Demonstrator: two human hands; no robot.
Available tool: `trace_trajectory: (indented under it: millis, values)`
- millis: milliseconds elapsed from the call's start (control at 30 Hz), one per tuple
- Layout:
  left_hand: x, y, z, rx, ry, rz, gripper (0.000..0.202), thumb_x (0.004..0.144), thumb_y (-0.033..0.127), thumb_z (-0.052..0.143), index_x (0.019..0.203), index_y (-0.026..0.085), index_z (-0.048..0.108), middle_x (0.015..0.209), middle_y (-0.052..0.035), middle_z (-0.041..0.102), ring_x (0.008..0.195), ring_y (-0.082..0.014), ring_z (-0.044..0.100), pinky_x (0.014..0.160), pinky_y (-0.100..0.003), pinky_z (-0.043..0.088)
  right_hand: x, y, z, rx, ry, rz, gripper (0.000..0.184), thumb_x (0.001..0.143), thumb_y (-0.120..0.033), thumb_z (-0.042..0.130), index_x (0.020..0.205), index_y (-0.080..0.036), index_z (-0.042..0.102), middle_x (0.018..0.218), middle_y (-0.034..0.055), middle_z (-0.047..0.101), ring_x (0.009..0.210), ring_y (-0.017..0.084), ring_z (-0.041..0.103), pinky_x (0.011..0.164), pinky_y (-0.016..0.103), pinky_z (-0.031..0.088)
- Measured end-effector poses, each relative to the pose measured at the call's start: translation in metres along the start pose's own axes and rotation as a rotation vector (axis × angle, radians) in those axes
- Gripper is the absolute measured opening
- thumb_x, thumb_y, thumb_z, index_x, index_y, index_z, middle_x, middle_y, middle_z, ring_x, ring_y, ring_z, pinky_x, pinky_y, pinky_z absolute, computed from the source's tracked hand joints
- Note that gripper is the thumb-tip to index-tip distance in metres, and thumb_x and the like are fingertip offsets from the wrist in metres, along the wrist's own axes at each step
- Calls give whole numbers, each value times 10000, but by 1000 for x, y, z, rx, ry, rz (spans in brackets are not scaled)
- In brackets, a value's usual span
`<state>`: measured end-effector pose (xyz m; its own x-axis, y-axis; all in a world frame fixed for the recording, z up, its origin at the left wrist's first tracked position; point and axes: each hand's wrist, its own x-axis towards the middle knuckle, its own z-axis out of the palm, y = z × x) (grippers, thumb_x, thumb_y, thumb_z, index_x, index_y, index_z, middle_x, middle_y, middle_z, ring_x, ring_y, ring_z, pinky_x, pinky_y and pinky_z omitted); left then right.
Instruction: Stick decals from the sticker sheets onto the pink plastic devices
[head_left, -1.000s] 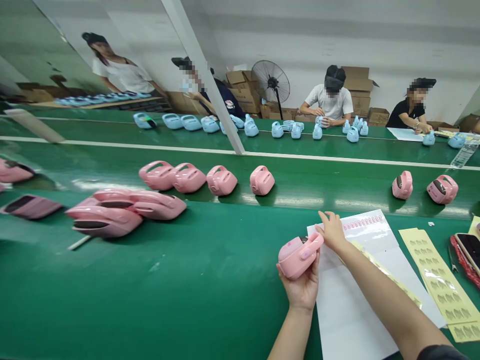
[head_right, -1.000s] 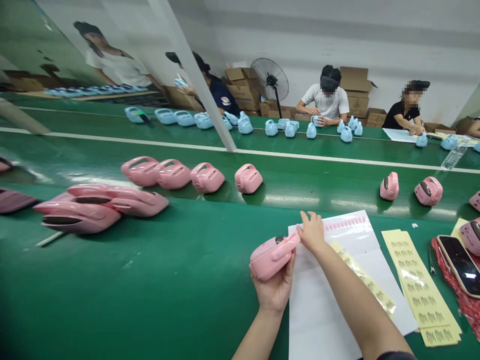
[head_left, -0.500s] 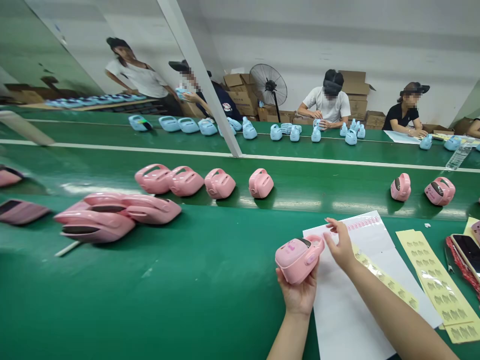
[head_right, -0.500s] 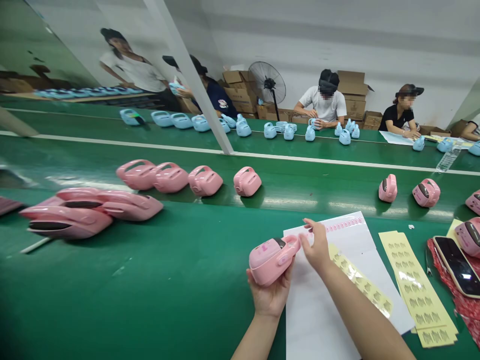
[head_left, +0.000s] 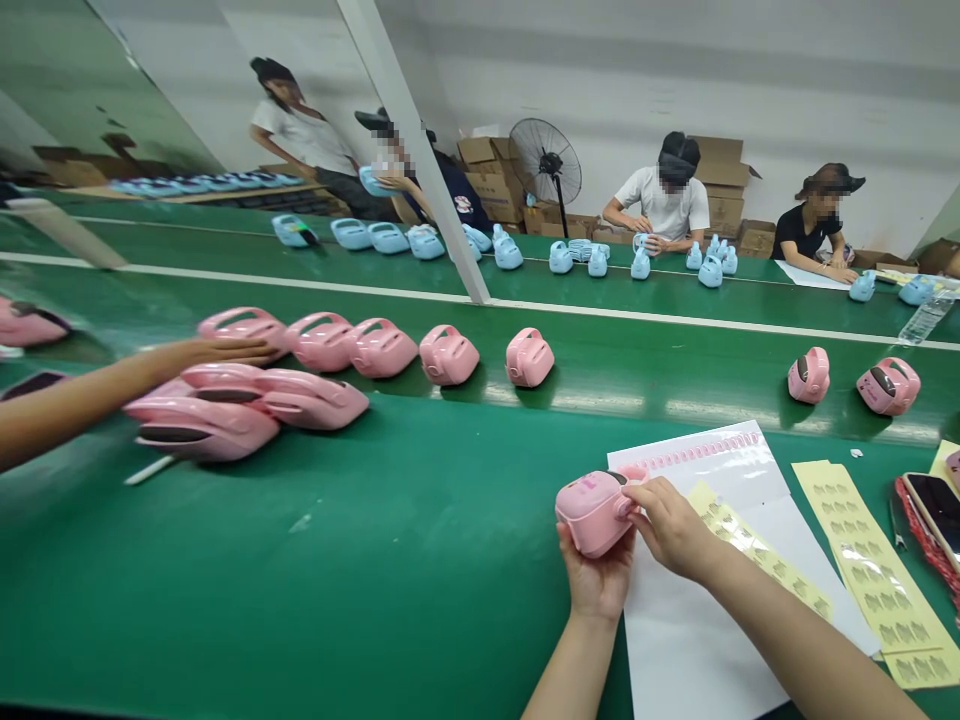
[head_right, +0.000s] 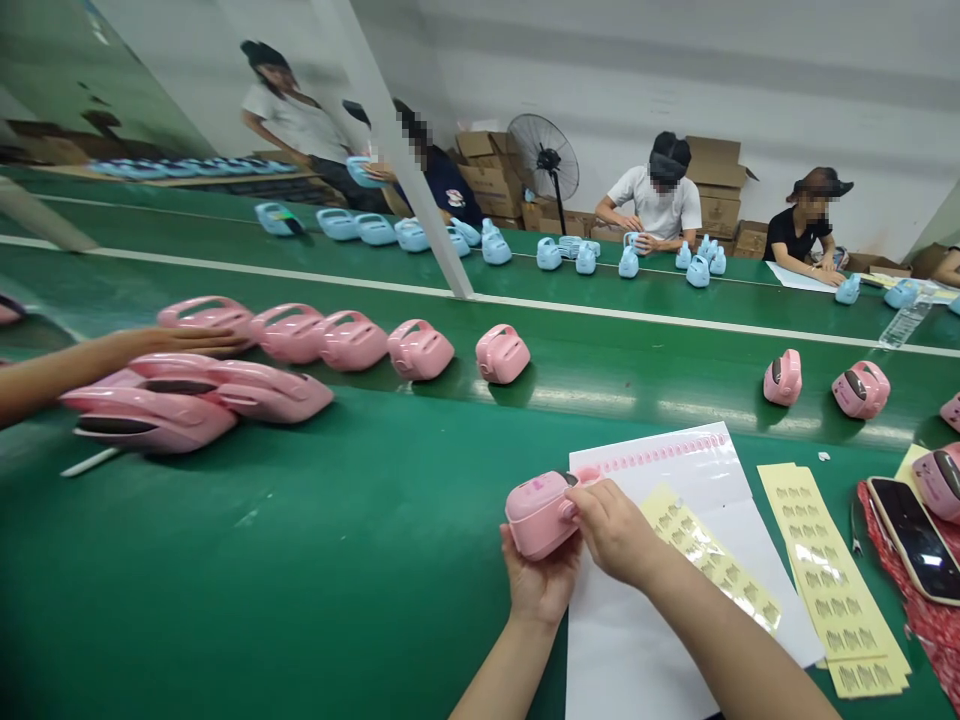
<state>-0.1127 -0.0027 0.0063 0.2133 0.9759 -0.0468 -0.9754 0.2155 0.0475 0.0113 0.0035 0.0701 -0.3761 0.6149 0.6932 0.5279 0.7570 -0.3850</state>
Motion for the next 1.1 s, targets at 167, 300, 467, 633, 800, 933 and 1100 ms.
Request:
trace_trajectory:
  millis: [167,300,467,633,800,933,1100]
  values:
    - [1,0,0,0,11,16,424,812,429,462,1151,194,557,1039,-102,672,934,-236,632,810,-331,503,0,-1,0,-7,15,32,363,875,-134,352,1220,-237,391,881,85,604,791,208,555,675,354,503]
    - [0,-1,-1,-2,8,24,398,817,427,458,1120,198,577,1033,-97,676,934,-236,633,802,-332,508,0,-2,-1,-15,-8,36,353,871,-141,365,1214,-220,392,859,82,602,780,205,559,658,346,513]
    - [0,-1,0,-3,19,61,366,816,415,468,1060,185,614,1017,-104,683,924,-242,637,793,-340,516,0,-2,-2,-29,-43,55,353,874,-134,339,1212,-223,391,902,84,596,808,197,573,686,347,526]
    - [1,-1,-1,13,25,80,360,818,409,470,1042,171,623,998,-108,689,903,-240,644,770,-332,526,1,-2,-1,-15,-60,51,359,870,-135,341,1219,-207,389,914,98,608,819,204,580,697,353,529]
    - [2,3,5,158,88,138,402,735,443,594,1079,236,592,1013,-65,684,912,-238,639,763,-337,530,-5,-2,-6,102,-49,107,411,854,-140,372,1256,-224,354,959,94,620,858,200,592,728,361,520]
    - [-3,-1,13,548,164,208,731,509,433,775,1173,276,513,1009,-50,670,904,-277,627,716,-376,538,-5,5,-31,249,81,361,301,820,-200,463,1119,-232,463,905,57,614,809,171,593,723,332,511]
    - [-16,-19,17,1234,-96,256,942,433,177,813,1254,339,380,1244,-62,518,1088,-319,521,843,-454,477,5,8,-78,357,87,622,78,784,-279,526,748,-213,547,797,27,542,780,161,542,690,317,483]
